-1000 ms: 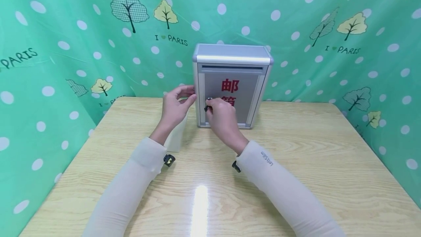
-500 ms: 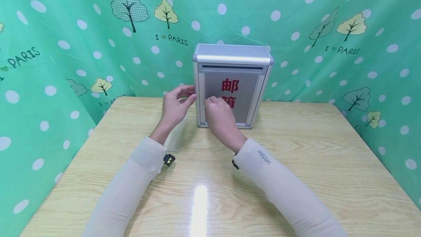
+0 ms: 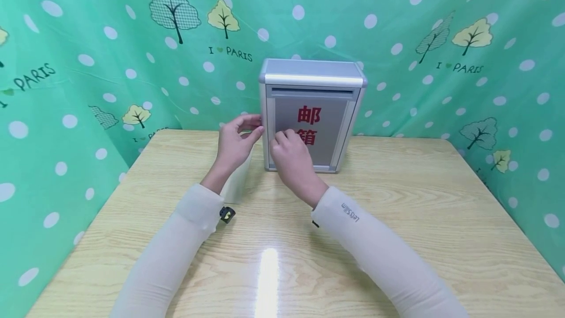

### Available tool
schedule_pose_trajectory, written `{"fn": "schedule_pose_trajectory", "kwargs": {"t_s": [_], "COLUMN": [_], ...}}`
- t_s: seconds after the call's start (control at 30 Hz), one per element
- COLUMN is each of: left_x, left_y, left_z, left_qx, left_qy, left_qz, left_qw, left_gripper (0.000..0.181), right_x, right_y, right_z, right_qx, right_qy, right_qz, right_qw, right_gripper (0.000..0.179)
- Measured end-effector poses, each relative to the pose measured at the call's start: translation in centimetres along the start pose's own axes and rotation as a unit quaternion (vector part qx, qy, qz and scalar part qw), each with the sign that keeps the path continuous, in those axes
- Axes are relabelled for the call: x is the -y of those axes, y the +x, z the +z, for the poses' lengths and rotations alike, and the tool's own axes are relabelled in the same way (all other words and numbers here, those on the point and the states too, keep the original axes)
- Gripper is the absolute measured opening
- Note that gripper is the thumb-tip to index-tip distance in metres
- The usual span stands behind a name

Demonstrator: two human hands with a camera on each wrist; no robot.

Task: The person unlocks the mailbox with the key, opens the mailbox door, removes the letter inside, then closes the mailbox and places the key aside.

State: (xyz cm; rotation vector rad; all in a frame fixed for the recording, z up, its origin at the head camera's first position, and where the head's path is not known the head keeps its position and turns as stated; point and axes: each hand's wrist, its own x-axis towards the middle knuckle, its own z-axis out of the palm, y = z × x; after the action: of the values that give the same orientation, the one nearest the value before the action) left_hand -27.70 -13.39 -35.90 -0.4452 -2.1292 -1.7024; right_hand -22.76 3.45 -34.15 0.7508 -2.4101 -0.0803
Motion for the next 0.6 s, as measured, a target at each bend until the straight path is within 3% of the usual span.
{"fn": "schedule_pose_trajectory", "kwargs": {"t_s": [0.33, 0.6], "left_x": [-0.21, 0.01], "left_y": [-0.04, -0.02], "left_z": [0.05, 0.04], "left_qx": [0.0, 0.0], "left_qy": [0.005, 0.001], "left_qz": [0.004, 0.005], "left_qw": [1.0, 1.0], "left_gripper": [0.03, 0.03], "right_x": [-0.11, -0.29], "right_y": [-0.14, -0.53], "right_z": [0.16, 0.53], "right_qx": [-0.005, -0.039], "right_qy": [-0.001, 0.004], "right_qz": [-0.007, -0.021], "right_qw": [1.0, 0.999], "right_gripper": [0.022, 0.021]}}
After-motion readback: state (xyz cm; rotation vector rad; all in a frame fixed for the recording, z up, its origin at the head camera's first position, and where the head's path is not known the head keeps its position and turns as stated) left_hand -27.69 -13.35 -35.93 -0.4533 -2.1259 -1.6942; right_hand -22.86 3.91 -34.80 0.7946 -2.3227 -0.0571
